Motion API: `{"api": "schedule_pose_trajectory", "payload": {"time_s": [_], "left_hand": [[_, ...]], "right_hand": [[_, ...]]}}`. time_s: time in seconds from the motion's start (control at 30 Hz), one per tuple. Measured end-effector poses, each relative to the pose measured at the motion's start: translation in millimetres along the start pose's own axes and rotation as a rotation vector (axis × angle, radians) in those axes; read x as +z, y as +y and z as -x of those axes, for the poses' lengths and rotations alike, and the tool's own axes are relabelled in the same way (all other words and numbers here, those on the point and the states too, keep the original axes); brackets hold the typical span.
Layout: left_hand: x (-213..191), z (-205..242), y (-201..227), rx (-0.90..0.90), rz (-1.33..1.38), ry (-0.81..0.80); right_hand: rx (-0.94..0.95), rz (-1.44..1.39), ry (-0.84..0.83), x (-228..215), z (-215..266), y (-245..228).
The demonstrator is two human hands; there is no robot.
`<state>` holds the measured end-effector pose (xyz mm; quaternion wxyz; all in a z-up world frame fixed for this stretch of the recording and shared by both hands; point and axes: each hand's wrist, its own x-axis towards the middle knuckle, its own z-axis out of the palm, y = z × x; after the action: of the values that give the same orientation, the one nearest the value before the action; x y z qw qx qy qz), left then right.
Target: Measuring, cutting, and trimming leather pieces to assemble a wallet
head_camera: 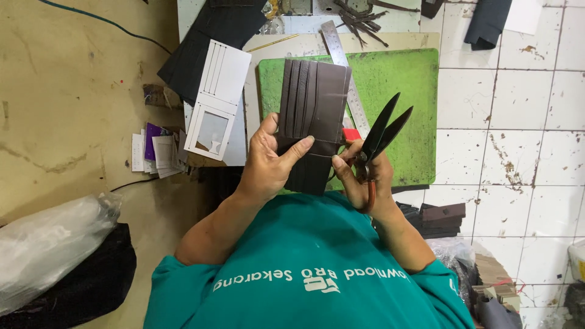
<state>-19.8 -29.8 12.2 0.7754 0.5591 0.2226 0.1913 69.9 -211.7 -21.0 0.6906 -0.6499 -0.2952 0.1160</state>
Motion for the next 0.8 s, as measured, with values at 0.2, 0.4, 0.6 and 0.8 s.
{"api": "schedule_pose_trajectory", "payload": {"time_s": [0.2, 0.4, 0.6, 0.8], "left_hand": [[15, -11, 28, 0.019, 0.003, -0.063], [-31, -39, 63, 0.041, 0.032, -0.256], [-49, -43, 60, 0.033, -0.117, -0.262], [-53, -44, 53, -0.003, -0.3, -0.329]], "right_hand": [[0.099, -0.143, 0.001, -1, 2, -1], [0.285, -0.614, -0.304, -19, 10, -19], [0.429, -0.249, -0.757, -62, 20, -5], [0.41, -0.218, -0.835, -54, 1, -31]]}}
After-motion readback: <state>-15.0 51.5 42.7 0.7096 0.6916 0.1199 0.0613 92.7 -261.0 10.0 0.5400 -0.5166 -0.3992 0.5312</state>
